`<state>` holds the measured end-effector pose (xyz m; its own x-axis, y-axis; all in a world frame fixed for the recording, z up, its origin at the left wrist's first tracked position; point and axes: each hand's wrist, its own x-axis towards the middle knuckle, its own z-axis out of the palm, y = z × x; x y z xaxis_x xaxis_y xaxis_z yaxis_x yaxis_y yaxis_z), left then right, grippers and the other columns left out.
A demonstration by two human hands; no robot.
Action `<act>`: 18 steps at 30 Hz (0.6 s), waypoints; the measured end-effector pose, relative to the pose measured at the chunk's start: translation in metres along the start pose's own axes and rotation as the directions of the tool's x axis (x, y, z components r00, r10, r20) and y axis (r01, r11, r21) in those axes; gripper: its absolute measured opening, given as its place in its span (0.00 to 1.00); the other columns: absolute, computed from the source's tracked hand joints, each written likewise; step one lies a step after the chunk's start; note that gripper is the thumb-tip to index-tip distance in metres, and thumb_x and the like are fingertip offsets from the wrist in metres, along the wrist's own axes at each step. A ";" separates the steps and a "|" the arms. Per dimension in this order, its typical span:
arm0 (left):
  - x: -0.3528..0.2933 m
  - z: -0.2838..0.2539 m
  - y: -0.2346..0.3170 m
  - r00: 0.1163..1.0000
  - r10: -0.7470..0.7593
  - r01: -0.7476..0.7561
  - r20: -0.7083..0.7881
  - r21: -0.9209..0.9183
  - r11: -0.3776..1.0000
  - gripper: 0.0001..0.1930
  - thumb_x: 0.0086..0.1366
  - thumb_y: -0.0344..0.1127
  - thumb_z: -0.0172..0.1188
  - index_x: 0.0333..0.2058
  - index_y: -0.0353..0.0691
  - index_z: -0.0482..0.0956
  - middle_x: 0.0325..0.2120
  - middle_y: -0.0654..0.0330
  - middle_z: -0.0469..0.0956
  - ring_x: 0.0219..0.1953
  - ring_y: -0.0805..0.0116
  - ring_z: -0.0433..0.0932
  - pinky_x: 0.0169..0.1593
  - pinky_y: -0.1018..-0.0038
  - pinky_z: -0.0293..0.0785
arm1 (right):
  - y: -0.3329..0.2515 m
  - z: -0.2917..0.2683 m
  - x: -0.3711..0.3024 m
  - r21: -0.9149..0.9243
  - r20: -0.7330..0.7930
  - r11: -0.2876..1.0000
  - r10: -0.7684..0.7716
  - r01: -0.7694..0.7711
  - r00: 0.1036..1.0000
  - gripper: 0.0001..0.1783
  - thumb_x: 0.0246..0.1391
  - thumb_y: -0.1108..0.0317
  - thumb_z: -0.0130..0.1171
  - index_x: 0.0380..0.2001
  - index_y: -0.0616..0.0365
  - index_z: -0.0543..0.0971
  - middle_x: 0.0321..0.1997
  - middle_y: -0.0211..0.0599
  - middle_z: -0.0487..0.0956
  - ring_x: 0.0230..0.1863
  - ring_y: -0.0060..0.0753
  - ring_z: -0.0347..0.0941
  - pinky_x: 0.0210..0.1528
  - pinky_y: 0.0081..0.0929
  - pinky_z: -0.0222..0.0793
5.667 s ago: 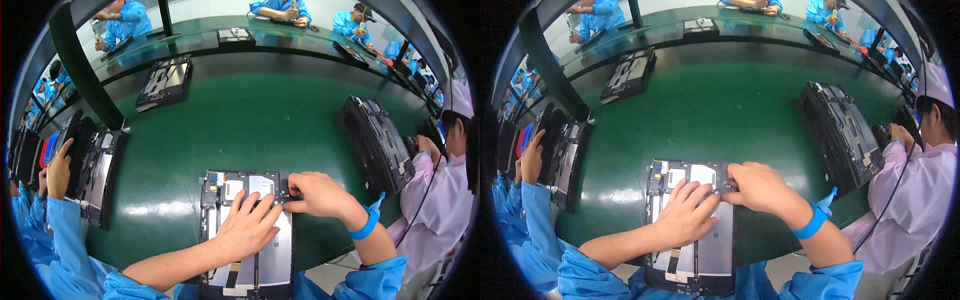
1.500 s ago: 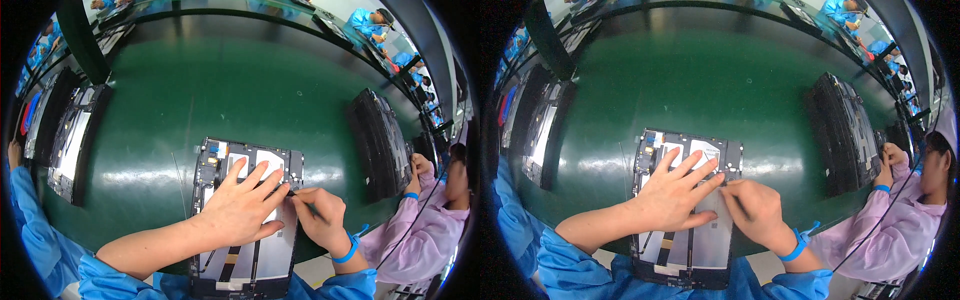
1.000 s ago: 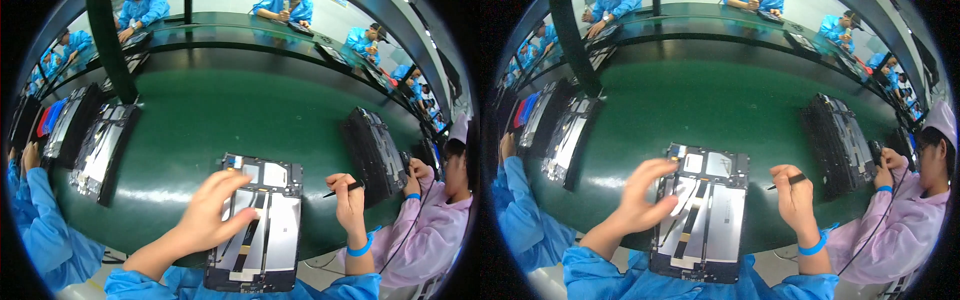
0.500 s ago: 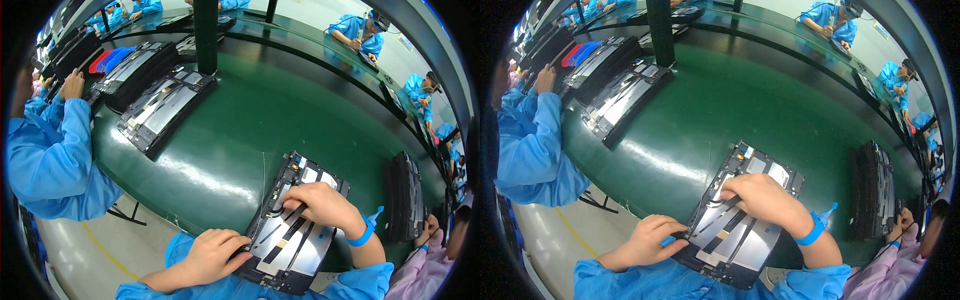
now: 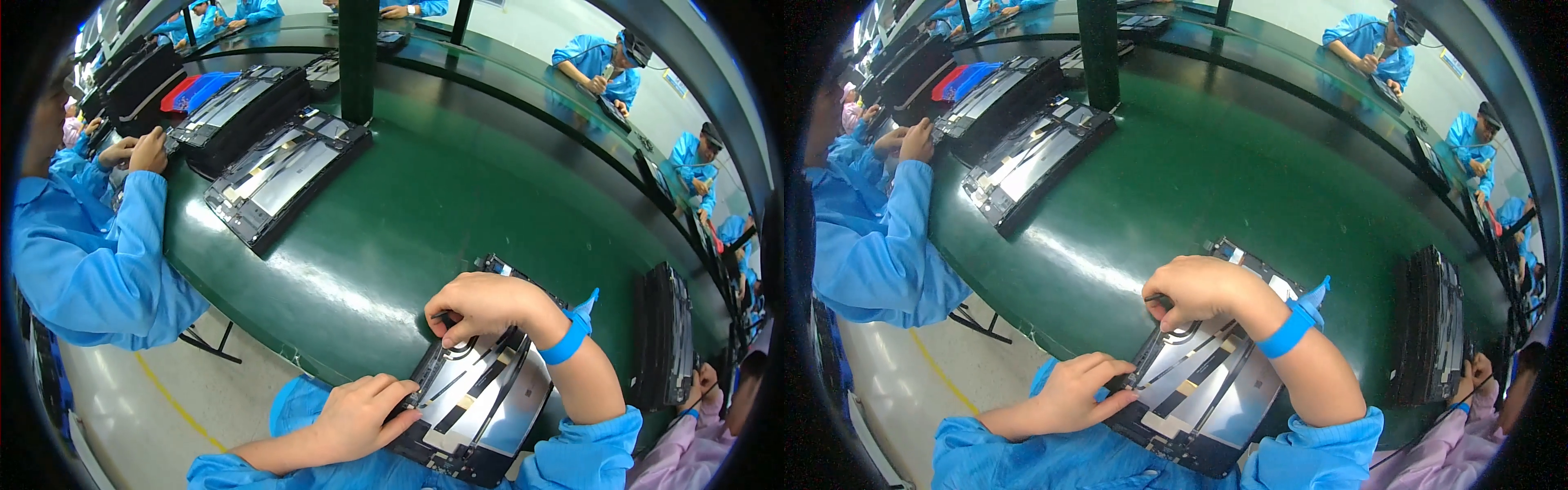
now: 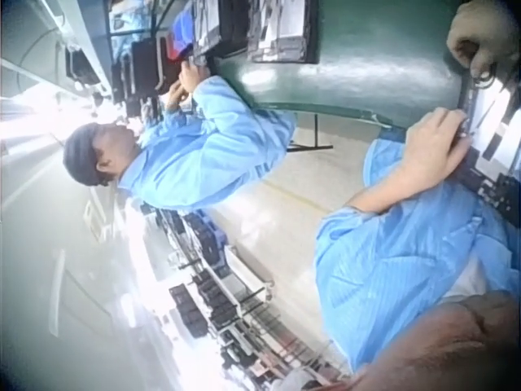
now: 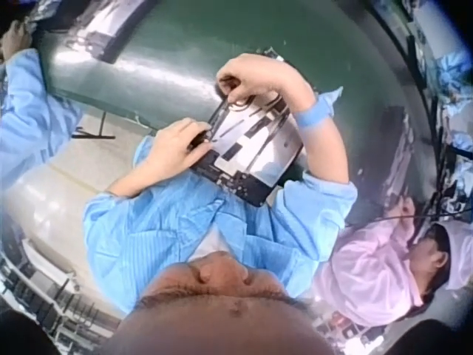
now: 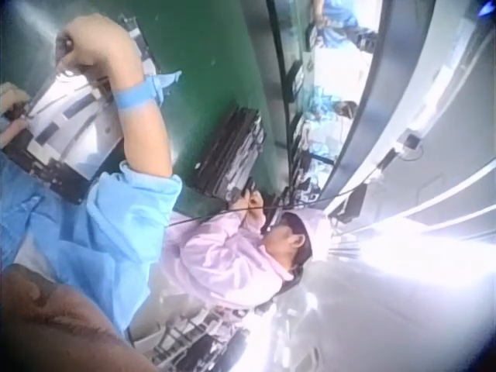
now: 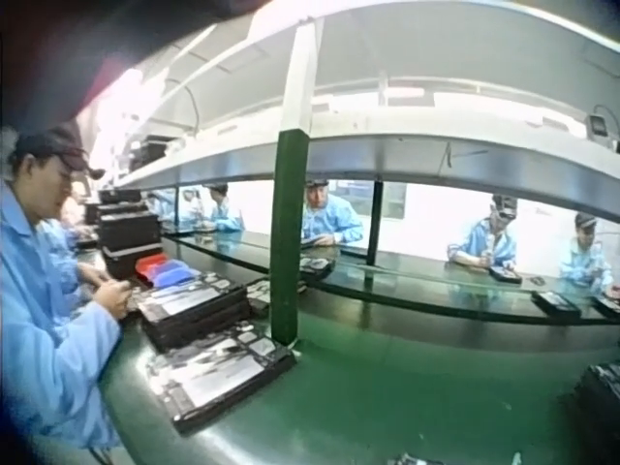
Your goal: The person assembles internal components of a tablet device by installing a battery, circuit board, and ribbon cable into an electronic chassis, using tweezers and a pointed tool to manipulate the small parts.
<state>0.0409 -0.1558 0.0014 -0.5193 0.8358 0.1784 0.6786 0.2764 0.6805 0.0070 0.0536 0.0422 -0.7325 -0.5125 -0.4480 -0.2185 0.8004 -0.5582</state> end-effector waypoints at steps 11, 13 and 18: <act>-0.008 0.002 -0.008 0.989 0.145 -0.150 0.043 0.151 0.977 0.18 0.44 0.37 0.56 0.36 0.40 0.69 0.25 0.60 0.69 0.23 0.66 0.69 0.24 0.75 0.67 | -0.009 0.021 -0.024 -0.127 -0.237 0.991 -0.072 0.042 0.969 0.07 0.35 0.69 0.53 0.22 0.56 0.69 0.19 0.38 0.70 0.27 0.41 0.68 0.26 0.34 0.61; -0.008 0.005 -0.009 0.979 0.205 -0.203 0.014 0.202 0.958 0.17 0.45 0.38 0.56 0.35 0.40 0.70 0.24 0.62 0.68 0.21 0.69 0.68 0.24 0.78 0.65 | -0.011 0.026 -0.030 -0.106 -0.193 0.994 -0.008 -0.013 0.981 0.06 0.38 0.69 0.50 0.24 0.55 0.68 0.20 0.39 0.70 0.28 0.42 0.68 0.25 0.34 0.61; -0.007 0.004 -0.008 0.956 0.294 -0.284 0.017 0.314 0.906 0.16 0.45 0.38 0.55 0.34 0.41 0.71 0.22 0.65 0.67 0.20 0.74 0.65 0.23 0.80 0.61 | -0.006 0.046 -0.033 0.054 -0.296 0.981 -0.164 0.188 0.941 0.06 0.38 0.65 0.53 0.24 0.51 0.72 0.19 0.33 0.69 0.24 0.35 0.68 0.23 0.28 0.61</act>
<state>0.0405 -0.1617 -0.0082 -0.2884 0.8879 0.3585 0.9252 0.1620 0.3432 0.0622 0.0514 0.0284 -0.8444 -0.5214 -0.1229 -0.3174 0.6718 -0.6693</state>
